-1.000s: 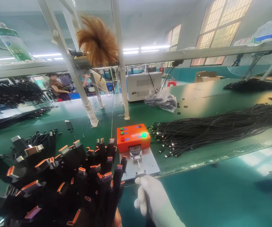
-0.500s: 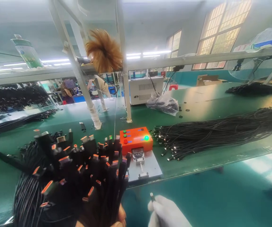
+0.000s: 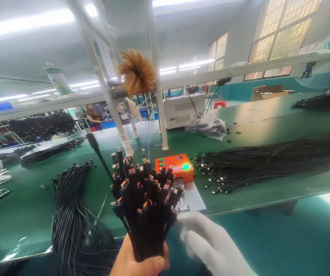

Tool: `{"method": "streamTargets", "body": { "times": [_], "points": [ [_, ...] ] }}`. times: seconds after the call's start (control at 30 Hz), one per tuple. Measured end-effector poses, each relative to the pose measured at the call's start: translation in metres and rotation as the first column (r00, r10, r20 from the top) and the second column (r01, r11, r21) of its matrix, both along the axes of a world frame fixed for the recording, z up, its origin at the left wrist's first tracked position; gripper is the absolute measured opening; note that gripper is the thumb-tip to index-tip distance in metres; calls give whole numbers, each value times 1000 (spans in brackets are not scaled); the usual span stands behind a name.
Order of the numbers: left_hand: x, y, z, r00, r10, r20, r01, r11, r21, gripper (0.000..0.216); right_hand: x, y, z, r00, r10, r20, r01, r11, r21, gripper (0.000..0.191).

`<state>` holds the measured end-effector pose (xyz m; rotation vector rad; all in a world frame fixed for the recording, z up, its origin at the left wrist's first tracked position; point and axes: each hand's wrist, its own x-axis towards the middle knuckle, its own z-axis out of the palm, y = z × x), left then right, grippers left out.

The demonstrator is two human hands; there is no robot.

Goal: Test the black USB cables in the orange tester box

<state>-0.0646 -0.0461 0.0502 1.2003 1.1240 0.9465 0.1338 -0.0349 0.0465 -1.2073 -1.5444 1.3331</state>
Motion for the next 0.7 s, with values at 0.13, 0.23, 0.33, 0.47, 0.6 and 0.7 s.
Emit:
{"method": "streamTargets", "body": {
  "times": [0.13,0.23,0.33,0.47,0.6,0.7],
  "points": [
    [4,-3,2,1000,26,16,-26,1000,-10,35,-28,6,21,905,107,-412,-119,993,-4,23],
    [8,-4,5,999,49,7,-49,999,19,32,-36,8,11,898,4,-441,-25,999,-42,14],
    [11,0,11,1000,6,24,-7,999,42,31,-36,6,2,872,-27,-490,12,999,-34,15],
    [10,5,15,992,-88,85,90,996,-19,26,-35,7,-3,746,68,-662,-139,989,-55,23],
    [7,4,14,988,-64,141,71,997,-45,34,-37,16,-5,697,88,-712,-191,979,-66,47],
    [6,1,15,990,-48,134,51,998,-22,36,-35,27,-4,727,218,-651,-299,954,-15,48]
  ]
}}
